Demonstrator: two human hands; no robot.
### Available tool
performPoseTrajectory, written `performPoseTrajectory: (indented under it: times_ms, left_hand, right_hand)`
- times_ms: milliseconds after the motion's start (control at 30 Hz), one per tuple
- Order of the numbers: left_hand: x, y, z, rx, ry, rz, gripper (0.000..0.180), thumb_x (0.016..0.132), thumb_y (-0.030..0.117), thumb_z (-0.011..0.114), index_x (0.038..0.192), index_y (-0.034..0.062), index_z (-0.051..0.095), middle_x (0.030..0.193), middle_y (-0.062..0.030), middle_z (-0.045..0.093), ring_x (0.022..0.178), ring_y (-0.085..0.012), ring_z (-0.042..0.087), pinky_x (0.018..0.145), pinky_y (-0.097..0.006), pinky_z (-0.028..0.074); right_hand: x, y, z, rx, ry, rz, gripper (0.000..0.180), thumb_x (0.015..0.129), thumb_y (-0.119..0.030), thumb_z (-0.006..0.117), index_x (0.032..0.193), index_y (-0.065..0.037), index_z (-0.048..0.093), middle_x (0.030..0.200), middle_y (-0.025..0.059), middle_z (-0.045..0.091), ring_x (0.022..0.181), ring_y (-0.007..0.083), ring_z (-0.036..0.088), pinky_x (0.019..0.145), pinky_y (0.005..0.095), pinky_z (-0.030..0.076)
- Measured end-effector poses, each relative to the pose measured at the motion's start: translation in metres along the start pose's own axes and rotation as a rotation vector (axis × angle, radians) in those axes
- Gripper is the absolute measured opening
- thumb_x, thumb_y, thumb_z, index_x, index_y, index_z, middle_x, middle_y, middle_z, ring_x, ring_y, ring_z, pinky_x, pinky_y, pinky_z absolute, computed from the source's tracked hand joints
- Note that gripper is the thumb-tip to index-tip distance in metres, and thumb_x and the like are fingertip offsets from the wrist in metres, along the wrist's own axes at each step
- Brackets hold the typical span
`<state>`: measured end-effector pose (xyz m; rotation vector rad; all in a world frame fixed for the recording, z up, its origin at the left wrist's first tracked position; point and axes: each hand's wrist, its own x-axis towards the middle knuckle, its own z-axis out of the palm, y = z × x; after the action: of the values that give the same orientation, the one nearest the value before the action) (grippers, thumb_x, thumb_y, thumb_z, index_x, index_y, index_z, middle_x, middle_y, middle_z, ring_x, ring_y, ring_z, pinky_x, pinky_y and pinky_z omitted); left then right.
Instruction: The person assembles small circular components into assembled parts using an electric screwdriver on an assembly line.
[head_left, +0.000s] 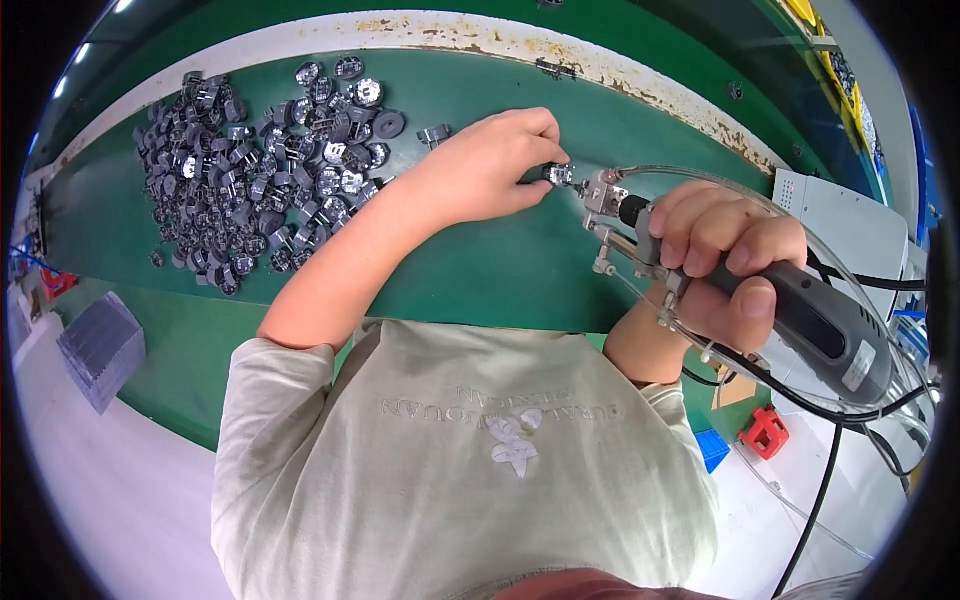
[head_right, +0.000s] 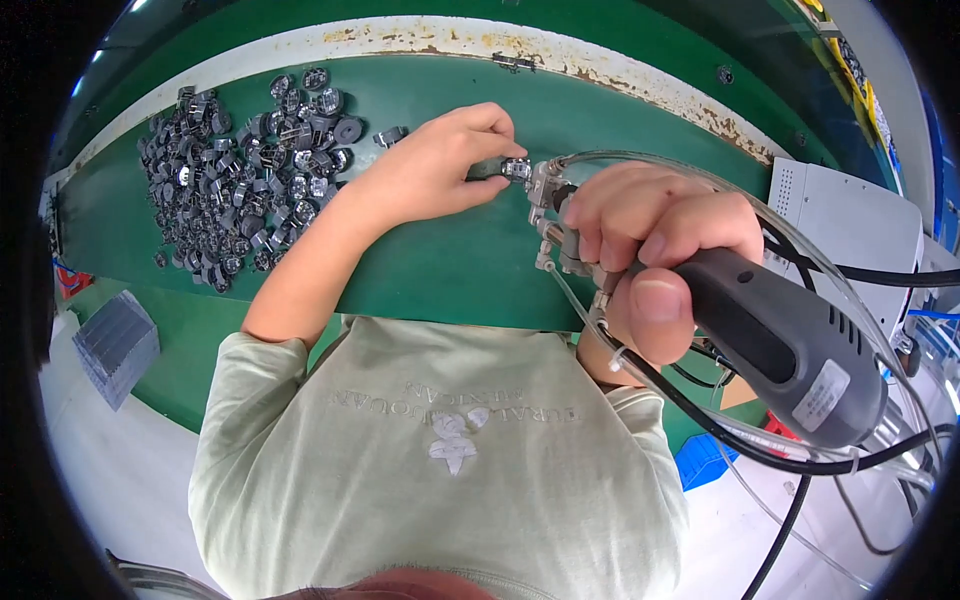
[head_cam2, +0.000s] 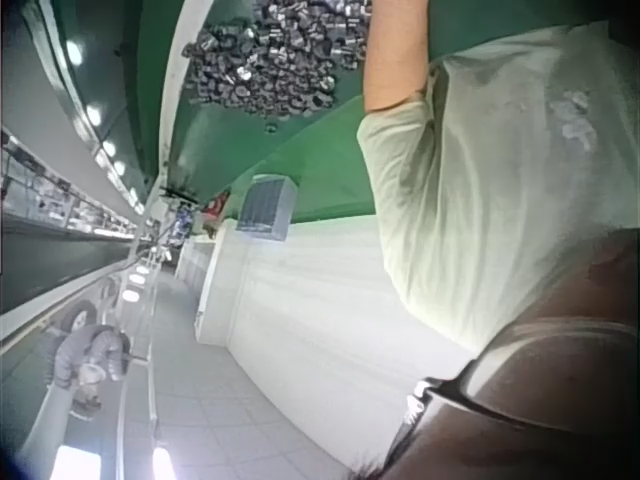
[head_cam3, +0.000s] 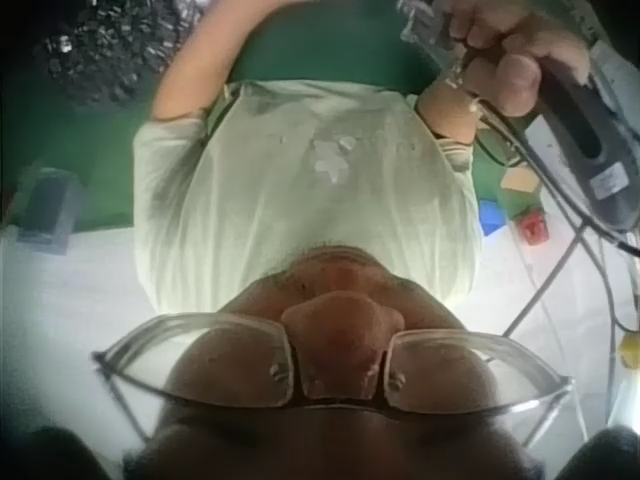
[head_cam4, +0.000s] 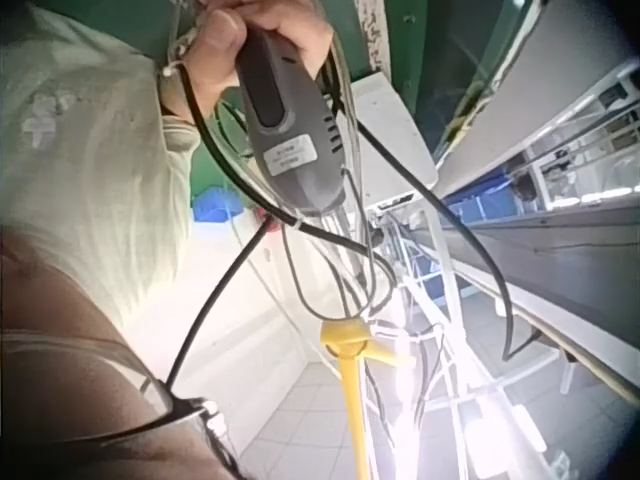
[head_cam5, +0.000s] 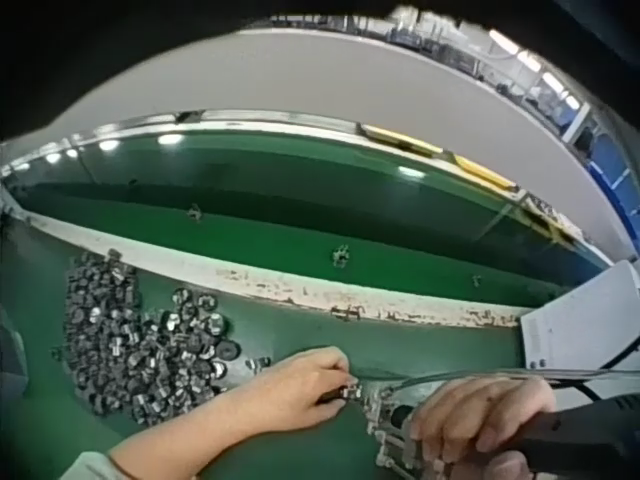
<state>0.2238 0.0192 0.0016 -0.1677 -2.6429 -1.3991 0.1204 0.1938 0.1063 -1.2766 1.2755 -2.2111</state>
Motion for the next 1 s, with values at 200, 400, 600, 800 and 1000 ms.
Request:
performPoseTrajectory:
  times_ms: [200,400,600,800,1000]
  left_hand:
    - [0.002,-0.001,0.001,-0.005,-0.006,0.004,0.032,0.076,0.006,0.072,0.107,-0.0009,0.068,0.103,-0.0105,0.06,0.097,-0.0285,0.06,0.083,-0.037,0.051]
    - [-0.001,0.0,0.002,-0.002,-0.002,0.002,0.032,0.077,0.006,0.072,0.107,-0.0003,0.069,0.103,-0.0105,0.06,0.097,-0.0284,0.061,0.083,-0.037,0.051]
    - [0.003,-0.002,0.001,-0.006,-0.003,0.007,0.031,0.076,0.006,0.072,0.107,-0.0002,0.069,0.104,-0.0106,0.06,0.097,-0.0292,0.061,0.083,-0.038,0.051]
    - [0.0,0.003,-0.003,0.03,-0.006,0.035,0.028,0.076,0.007,0.071,0.103,-0.0008,0.068,0.102,-0.012,0.061,0.099,-0.0323,0.06,0.086,-0.04,0.05]
    - [-0.003,0.011,-0.005,0.143,-0.016,0.014,0.025,0.076,0.009,0.071,0.099,0.0007,0.069,0.099,-0.0132,0.061,0.097,-0.0337,0.06,0.086,-0.042,0.05]
  right_hand:
    - [-0.001,0.004,-0.004,-0.026,-0.08,0.013,0.024,0.087,-0.028,0.06,0.087,-0.008,0.047,0.062,0.0073,0.053,0.05,0.021,0.053,0.054,0.0414,0.05]
    - [-0.003,0.003,0.0,-0.053,-0.09,0.036,0.024,0.086,-0.027,0.061,0.086,-0.008,0.046,0.061,0.007,0.052,0.049,0.0206,0.052,0.054,0.0408,0.05]
    - [-0.001,0.007,0.003,-0.058,-0.121,0.06,0.026,0.087,-0.027,0.064,0.086,-0.007,0.046,0.061,0.0065,0.052,0.049,0.0199,0.052,0.054,0.04,0.051]
    - [0.006,0.02,0.007,-0.213,-0.247,-0.024,0.026,0.07,0.006,0.07,0.084,-0.002,0.05,0.066,0.0101,0.06,0.056,0.0199,0.059,0.053,0.03,0.05]
    - [0.0,0.012,0.013,-0.038,-0.158,-0.031,0.028,0.081,-0.016,0.075,0.085,-0.005,0.049,0.064,0.0066,0.057,0.053,0.0204,0.057,0.053,0.035,0.05]
